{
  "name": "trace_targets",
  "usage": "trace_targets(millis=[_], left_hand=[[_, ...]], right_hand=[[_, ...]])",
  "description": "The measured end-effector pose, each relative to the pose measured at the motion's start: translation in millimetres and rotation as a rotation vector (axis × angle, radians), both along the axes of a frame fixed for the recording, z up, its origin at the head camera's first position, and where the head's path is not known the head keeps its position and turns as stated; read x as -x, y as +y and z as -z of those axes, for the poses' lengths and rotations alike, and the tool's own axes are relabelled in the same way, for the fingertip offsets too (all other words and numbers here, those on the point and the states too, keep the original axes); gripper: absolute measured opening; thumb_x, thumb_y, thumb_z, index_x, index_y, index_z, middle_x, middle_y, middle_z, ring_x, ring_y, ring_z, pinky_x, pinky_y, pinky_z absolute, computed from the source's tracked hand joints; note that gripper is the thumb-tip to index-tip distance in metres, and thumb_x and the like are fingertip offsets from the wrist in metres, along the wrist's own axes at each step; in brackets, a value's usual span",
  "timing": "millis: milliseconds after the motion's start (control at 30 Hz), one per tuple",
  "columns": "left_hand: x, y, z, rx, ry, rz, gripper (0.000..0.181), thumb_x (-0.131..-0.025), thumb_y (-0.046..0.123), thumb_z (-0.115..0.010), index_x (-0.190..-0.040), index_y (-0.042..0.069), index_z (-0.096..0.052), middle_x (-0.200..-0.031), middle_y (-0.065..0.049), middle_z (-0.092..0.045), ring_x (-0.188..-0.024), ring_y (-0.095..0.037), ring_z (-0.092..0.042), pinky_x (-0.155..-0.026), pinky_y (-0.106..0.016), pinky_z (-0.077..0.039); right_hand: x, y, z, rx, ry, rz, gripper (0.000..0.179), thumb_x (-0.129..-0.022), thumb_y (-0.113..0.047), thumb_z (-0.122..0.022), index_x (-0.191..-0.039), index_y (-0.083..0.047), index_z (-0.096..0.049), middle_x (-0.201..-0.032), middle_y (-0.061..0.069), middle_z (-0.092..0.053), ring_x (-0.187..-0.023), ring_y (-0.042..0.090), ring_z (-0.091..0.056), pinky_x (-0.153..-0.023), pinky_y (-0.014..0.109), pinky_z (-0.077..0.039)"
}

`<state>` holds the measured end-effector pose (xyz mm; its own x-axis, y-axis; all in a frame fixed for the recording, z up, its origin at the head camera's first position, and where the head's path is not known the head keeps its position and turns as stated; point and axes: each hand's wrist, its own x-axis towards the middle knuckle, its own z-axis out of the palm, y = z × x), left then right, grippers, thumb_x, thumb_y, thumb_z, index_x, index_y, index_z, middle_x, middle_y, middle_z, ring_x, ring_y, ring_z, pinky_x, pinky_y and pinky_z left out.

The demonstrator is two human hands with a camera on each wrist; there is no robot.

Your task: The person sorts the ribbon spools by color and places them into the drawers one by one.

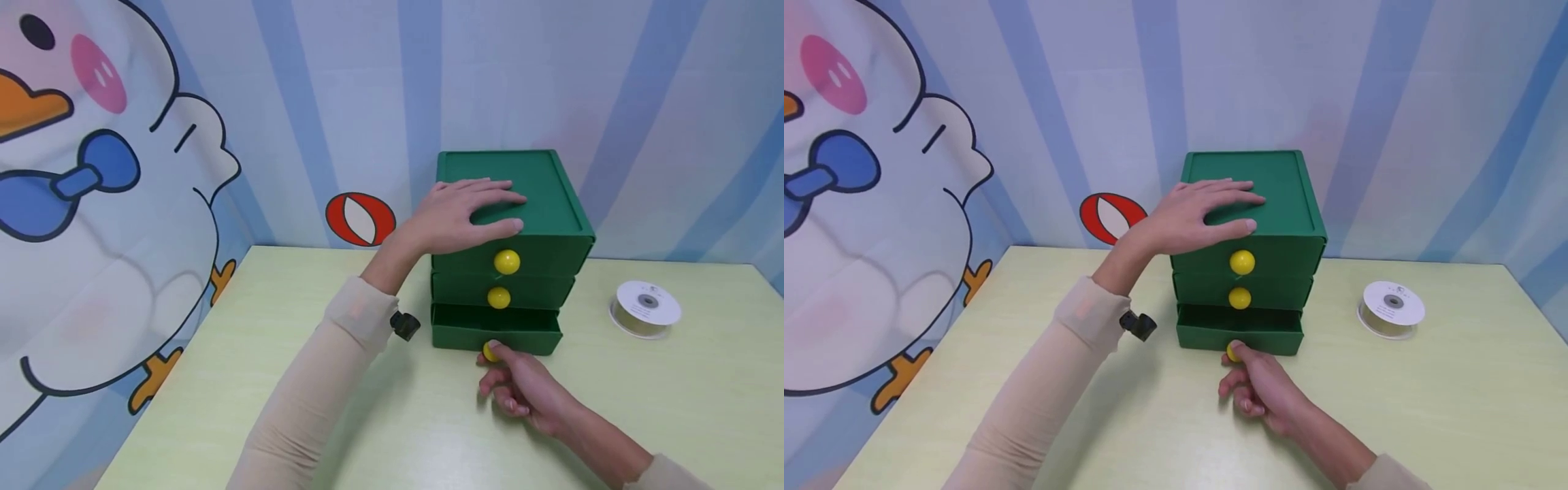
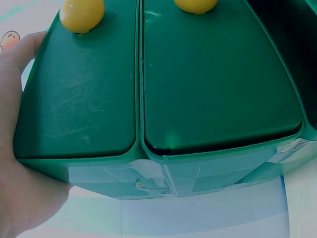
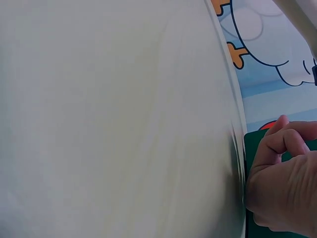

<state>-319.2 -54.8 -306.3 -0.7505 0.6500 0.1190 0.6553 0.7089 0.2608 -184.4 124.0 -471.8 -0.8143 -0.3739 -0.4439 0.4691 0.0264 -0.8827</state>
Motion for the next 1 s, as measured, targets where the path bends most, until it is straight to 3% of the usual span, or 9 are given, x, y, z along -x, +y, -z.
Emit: trace_targets(millis=[300,733,1000], left_hand=[[-0.6,1.8,1.9,0.013,-0.009,-0.006,0.058,-0.106,0.064,-0.048,-0.16,0.043,-0.046,-0.174,0.015,-0.029,-0.162,-0.014,-0.02,-0.129,-0.048,-0.019],[1.0,-0.3,0.9,-0.002,-0.018,-0.001,0.058,-0.106,0.064,-0.049,-0.16,0.042,-0.047,-0.174,0.015,-0.028,-0.162,-0.015,-0.02,-0.128,-0.049,-0.019],[1.5,-2.1,1.2,-0.009,-0.014,-0.007,0.058,-0.105,0.064,-0.049,-0.159,0.043,-0.047,-0.173,0.015,-0.029,-0.162,-0.015,-0.021,-0.128,-0.049,-0.019]], right_hand=[[-9.2,0.1,3.0,-0.032,-0.017,0.016,0.042,-0.117,-0.039,-0.034,-0.13,-0.002,-0.047,-0.079,0.001,-0.074,-0.046,0.007,-0.044,-0.045,0.017,-0.03],[-18.2,1.7,4.6,0.0,-0.037,-0.01,0.043,-0.116,-0.042,-0.036,-0.13,-0.002,-0.046,-0.075,0.0,-0.072,-0.046,0.007,-0.044,-0.044,0.017,-0.03],[-23.5,1.4,6.2,0.007,-0.044,-0.022,0.044,-0.115,-0.044,-0.039,-0.131,-0.003,-0.048,-0.068,-0.003,-0.062,-0.046,0.007,-0.043,-0.044,0.018,-0.031]])
